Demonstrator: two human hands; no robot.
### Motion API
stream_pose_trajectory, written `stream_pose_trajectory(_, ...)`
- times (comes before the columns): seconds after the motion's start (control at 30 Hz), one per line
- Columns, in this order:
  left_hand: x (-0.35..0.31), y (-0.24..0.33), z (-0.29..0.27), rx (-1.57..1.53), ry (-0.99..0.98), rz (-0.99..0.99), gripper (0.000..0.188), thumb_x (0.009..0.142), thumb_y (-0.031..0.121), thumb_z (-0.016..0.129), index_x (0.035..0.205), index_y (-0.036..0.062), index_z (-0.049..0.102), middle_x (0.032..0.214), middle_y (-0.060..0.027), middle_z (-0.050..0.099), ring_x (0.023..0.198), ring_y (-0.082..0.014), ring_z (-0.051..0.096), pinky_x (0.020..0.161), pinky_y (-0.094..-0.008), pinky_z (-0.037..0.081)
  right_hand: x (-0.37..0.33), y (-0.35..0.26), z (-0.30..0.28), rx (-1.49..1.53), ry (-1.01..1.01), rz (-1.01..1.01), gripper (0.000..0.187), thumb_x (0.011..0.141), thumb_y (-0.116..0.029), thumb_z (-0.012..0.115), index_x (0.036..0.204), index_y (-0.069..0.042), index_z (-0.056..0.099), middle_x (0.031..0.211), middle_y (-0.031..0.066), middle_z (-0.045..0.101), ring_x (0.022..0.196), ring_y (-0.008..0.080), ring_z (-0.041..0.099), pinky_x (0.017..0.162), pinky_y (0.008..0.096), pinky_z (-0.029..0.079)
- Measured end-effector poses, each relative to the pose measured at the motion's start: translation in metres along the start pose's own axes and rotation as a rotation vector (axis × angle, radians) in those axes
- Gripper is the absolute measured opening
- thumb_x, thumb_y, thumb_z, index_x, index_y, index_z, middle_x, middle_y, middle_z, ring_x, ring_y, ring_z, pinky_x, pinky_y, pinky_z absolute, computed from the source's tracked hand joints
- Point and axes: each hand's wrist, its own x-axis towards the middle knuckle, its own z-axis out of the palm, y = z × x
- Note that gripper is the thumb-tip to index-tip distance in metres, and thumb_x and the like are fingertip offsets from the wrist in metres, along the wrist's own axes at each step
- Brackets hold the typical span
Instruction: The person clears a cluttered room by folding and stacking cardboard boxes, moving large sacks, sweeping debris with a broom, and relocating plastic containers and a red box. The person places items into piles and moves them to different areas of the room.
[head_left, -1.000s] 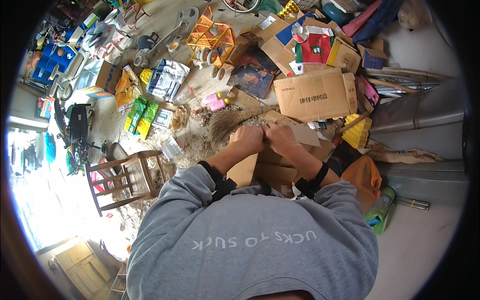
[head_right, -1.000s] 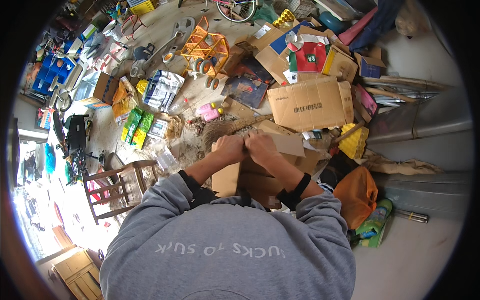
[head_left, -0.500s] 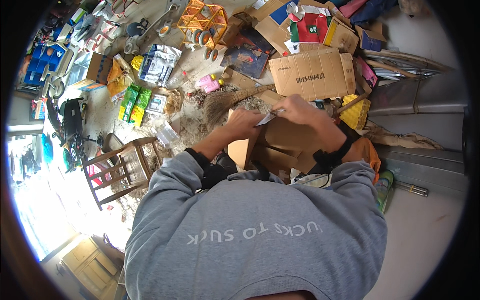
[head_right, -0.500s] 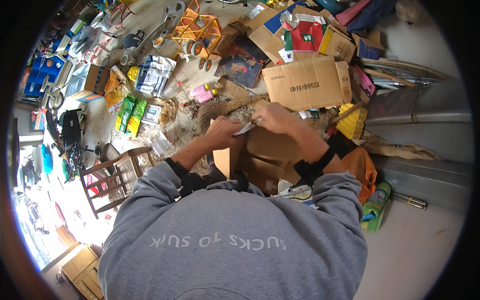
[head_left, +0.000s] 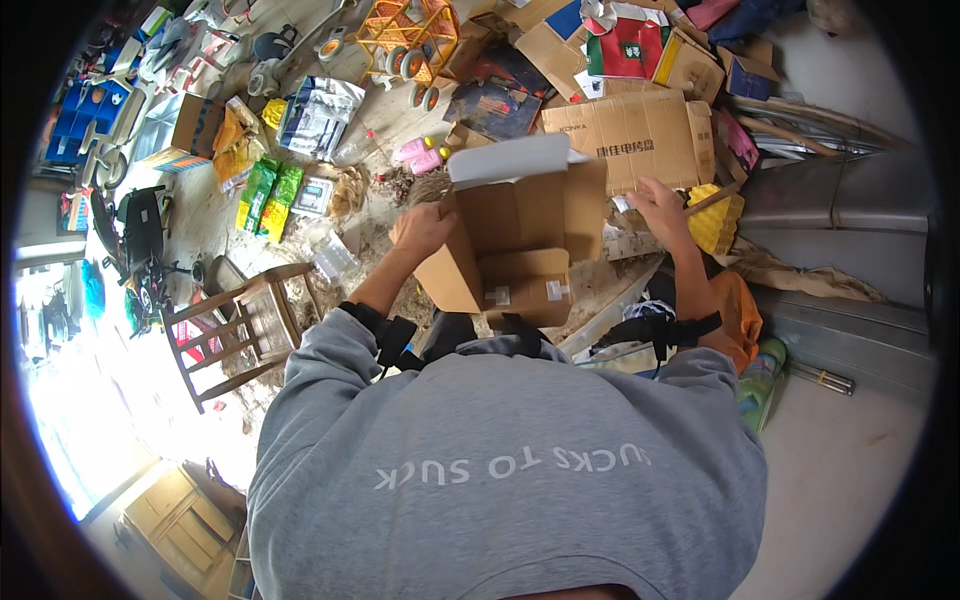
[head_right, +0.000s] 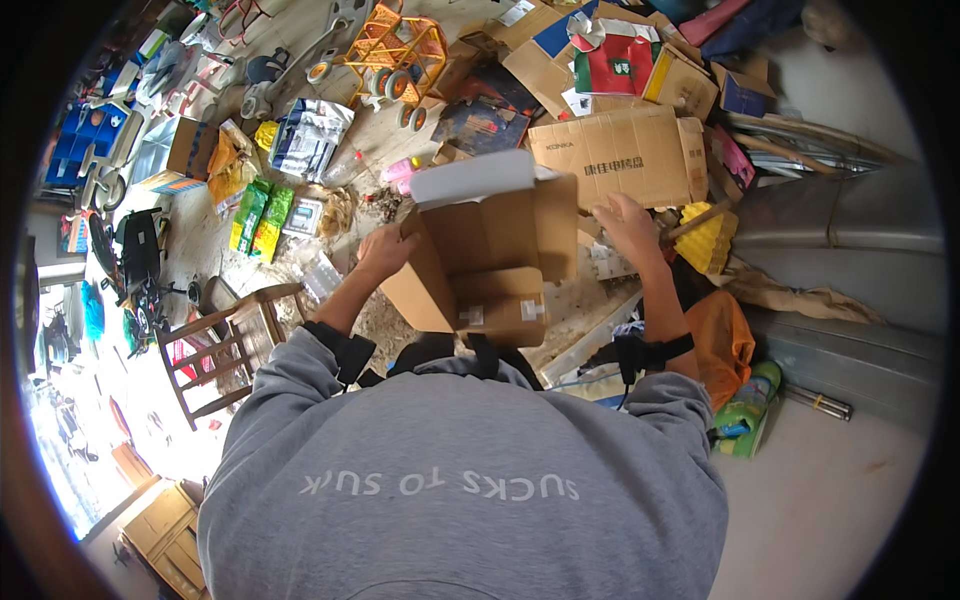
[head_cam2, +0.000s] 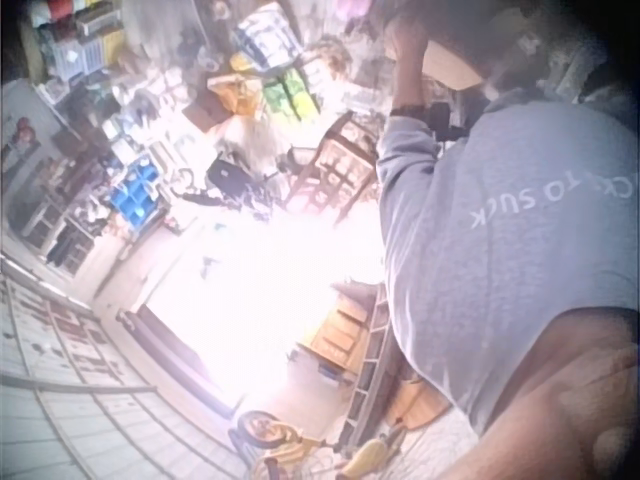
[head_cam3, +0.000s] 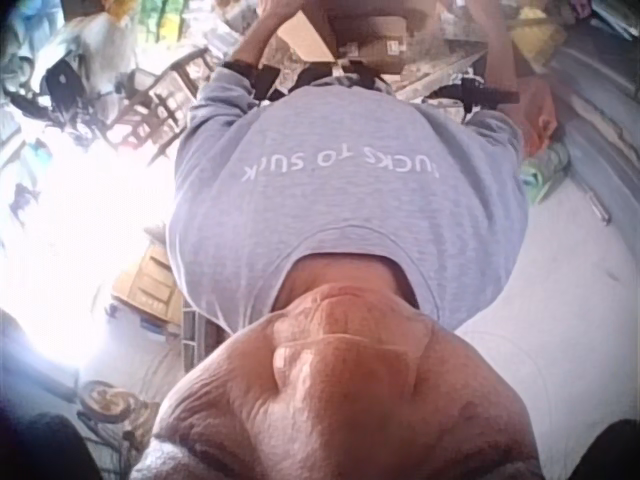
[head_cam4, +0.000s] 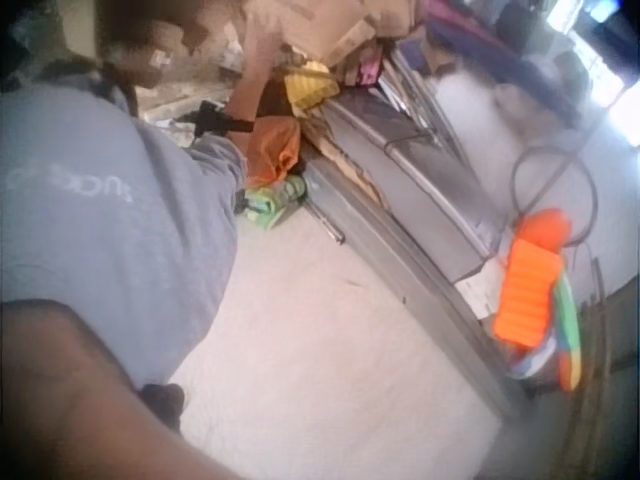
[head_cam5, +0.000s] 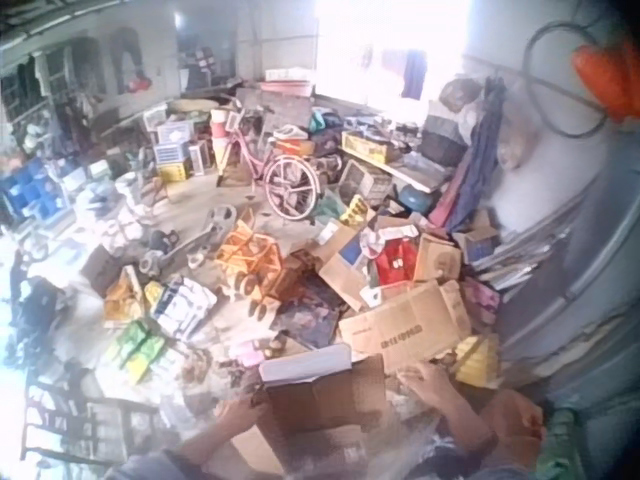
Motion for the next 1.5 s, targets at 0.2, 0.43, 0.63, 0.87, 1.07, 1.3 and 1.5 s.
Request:
stream_pose_trajectory(0.2,-0.004,-0.073,0.000,-0.704,0.020,-0.332,0.047,0.082,0.040,0.070,0.080,-0.0065,0.065,0.074,-0.0139,0.066,0.065,-0.0199,0.064,0.054,-0.0362,0.048,-0.030,0.053,0.093,0.299,-0.055,0.246,0.049,0.081,-0.031,0.073,0.115,0.001,0.059,0.105,0.0128,0.065,0.107,0.0266,0.059,0.090,0.0332,0.044)
stream_pose_trajectory(0.43,-0.028,-0.108,0.018,-1.243,0.020,-0.493,0.037,0.087,0.025,0.071,0.088,-0.0117,0.063,0.079,-0.0103,0.064,0.063,-0.0170,0.061,0.052,-0.0345,0.050,-0.046,-0.006,0.178,1.027,-0.085,0.674,0.047,0.085,-0.029,0.071,0.123,-0.013,0.050,0.108,0.0058,0.057,0.104,0.0163,0.056,0.080,0.0327,0.047)
stream_pose_trajectory(0.63,-0.059,-0.129,0.010,-1.451,0.014,-0.506,0.033,0.085,0.017,0.072,0.095,-0.0126,0.063,0.086,-0.0135,0.067,0.071,-0.0197,0.066,0.055,-0.0350,0.054,-0.026,-0.056,0.226,1.163,-0.310,0.579,0.047,0.091,-0.024,0.065,0.129,-0.003,0.049,0.116,0.0082,0.062,0.106,0.0228,0.059,0.090,0.0373,0.049)
stream_pose_trajectory(0.87,-0.082,-0.146,0.013,-1.645,-0.052,-0.333,0.026,0.088,0.010,0.065,0.109,-0.0037,0.061,0.104,-0.0141,0.066,0.088,-0.0220,0.068,0.070,-0.0349,0.059,-0.014,-0.067,0.240,1.090,-0.554,0.808,0.050,0.086,-0.037,0.068,0.124,-0.006,0.056,0.113,0.0093,0.064,0.099,0.0231,0.063,0.083,0.0366,0.052)
stream_pose_trajectory(1.07,-0.080,-0.149,0.022,-0.936,-0.208,-0.680,0.048,0.086,0.037,0.067,0.110,-0.0041,0.061,0.103,-0.0159,0.065,0.087,-0.0242,0.066,0.068,-0.0380,0.055,0.006,-0.060,0.220,0.865,-0.367,0.443,0.039,0.086,-0.021,0.065,0.118,-0.001,0.057,0.109,0.0114,0.063,0.097,0.0225,0.062,0.081,0.0359,0.051)
stream_pose_trajectory(1.3,-0.038,-0.031,-0.011,0.073,0.686,0.355,0.104,0.063,0.031,0.084,0.144,0.0022,0.027,0.144,-0.0234,0.032,0.134,-0.0408,0.029,0.109,-0.0544,0.022,-0.011,-0.031,0.170,0.368,-0.121,-0.193,0.024,0.077,-0.013,0.064,0.097,-0.001,0.060,0.088,0.0158,0.065,0.078,0.0287,0.062,0.065,0.0399,0.048)
stream_pose_trajectory(1.5,-0.002,0.025,-0.032,-0.079,0.322,0.714,0.055,0.068,0.013,0.072,0.122,0.0136,0.061,0.120,-0.0077,0.062,0.126,-0.0297,0.049,0.110,-0.0504,0.024,-0.050,-0.014,0.149,0.197,-0.258,-0.245,0.019,0.073,-0.001,0.058,0.092,-0.004,0.060,0.088,0.0208,0.062,0.082,0.0396,0.059,0.067,0.0421,0.048)
